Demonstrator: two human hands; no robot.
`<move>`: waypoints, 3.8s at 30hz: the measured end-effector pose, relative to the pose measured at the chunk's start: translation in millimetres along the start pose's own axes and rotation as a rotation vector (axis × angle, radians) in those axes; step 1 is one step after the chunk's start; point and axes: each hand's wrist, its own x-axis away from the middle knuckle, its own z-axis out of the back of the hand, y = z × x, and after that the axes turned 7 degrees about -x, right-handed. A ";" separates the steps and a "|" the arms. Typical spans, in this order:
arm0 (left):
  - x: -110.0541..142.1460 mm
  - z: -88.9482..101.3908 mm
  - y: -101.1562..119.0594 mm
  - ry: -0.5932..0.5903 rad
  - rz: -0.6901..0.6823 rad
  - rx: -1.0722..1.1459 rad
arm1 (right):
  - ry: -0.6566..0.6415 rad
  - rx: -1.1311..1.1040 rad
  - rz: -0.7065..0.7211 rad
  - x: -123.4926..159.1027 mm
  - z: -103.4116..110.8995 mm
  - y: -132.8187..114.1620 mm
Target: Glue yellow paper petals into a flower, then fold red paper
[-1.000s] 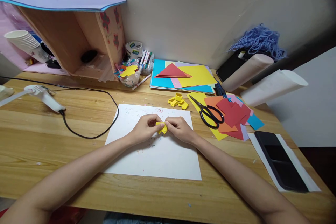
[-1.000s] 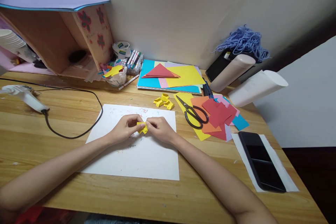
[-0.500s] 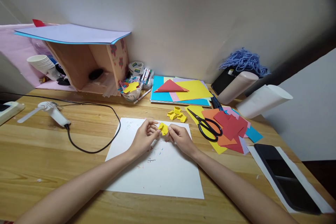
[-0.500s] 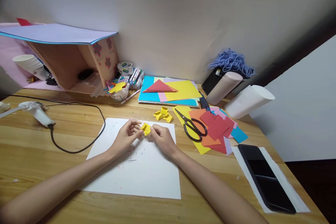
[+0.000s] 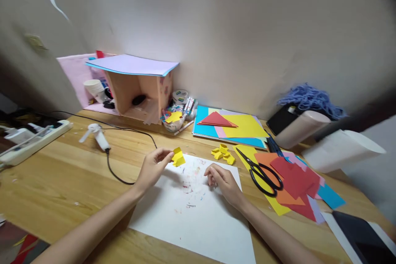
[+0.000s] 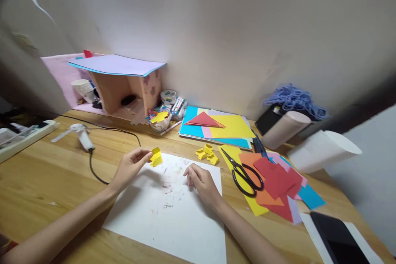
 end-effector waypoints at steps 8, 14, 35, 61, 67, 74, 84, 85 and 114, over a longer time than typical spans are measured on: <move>50.0 127.0 -26.5 0.467 0.069 -0.129 | -0.127 0.138 0.075 -79.7 -75.7 -28.0; 60.8 190.9 -59.7 0.692 0.174 -0.194 | -0.210 0.167 0.163 -164.9 -201.2 -40.6; 40.7 196.5 -94.0 0.642 0.267 -0.031 | -0.211 -0.083 0.081 -151.2 -224.4 -28.7; 45.2 191.9 -83.3 0.521 0.229 -0.127 | -0.488 -0.019 0.065 -120.4 -208.8 -16.6; 45.2 192.2 -84.6 0.525 0.225 -0.126 | -0.479 0.006 0.080 -121.3 -209.0 -14.2; 45.7 192.5 -85.8 0.523 0.227 -0.130 | -0.473 0.043 0.082 -120.9 -209.1 -15.1; 45.8 192.4 -83.9 0.534 0.226 -0.114 | -0.463 0.041 0.093 -121.4 -208.4 -14.4; 45.9 192.3 -83.7 0.536 0.226 -0.111 | -0.461 0.039 0.093 -121.3 -208.4 -14.7; 47.5 194.9 -81.6 0.597 0.259 0.013 | -0.394 0.152 0.256 -154.4 -215.1 -17.4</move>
